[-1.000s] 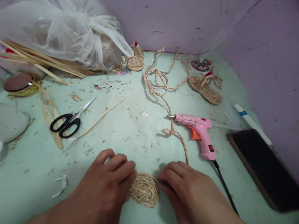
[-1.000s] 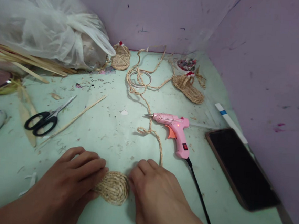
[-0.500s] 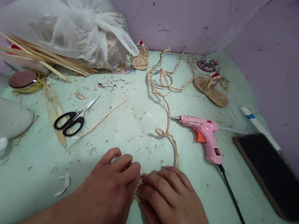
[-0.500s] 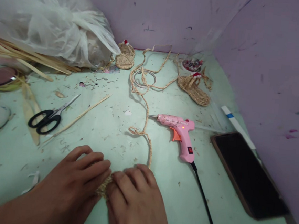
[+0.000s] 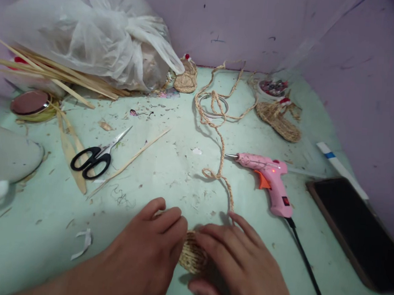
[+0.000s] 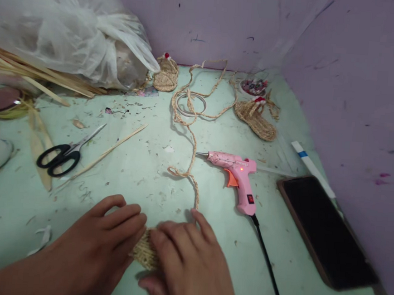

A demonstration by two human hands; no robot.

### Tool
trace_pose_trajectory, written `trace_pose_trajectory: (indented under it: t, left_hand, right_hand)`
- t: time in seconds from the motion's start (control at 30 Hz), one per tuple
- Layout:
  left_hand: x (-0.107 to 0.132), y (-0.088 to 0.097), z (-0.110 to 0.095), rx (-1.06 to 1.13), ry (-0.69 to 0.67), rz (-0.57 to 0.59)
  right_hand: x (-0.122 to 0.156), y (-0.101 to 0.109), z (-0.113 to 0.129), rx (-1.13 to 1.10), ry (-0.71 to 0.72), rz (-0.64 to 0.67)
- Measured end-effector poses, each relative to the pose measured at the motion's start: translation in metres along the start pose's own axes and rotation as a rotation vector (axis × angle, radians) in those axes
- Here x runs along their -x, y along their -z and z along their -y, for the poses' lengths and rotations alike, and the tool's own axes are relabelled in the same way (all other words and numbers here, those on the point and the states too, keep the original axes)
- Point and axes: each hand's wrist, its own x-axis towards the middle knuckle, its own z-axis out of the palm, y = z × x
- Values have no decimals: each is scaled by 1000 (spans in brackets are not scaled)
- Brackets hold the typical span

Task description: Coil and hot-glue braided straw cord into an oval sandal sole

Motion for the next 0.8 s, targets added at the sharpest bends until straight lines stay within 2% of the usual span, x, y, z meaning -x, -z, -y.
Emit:
trace_pose_trajectory:
  t: [0.1, 0.2, 0.43, 0.8]
  left_hand:
    - [-1, 1, 2, 90, 49, 21]
    - [-2, 2, 4, 137, 101, 41]
    - [-5, 5, -3, 179, 207, 103]
    - [-9, 11, -7, 175, 258, 101]
  right_hand:
    - [4, 22, -14, 68, -27, 26]
    - [9, 30, -22, 81, -29, 25]
    - [8, 20, -16, -18, -99, 149]
    - [22, 21, -17, 84, -137, 156]
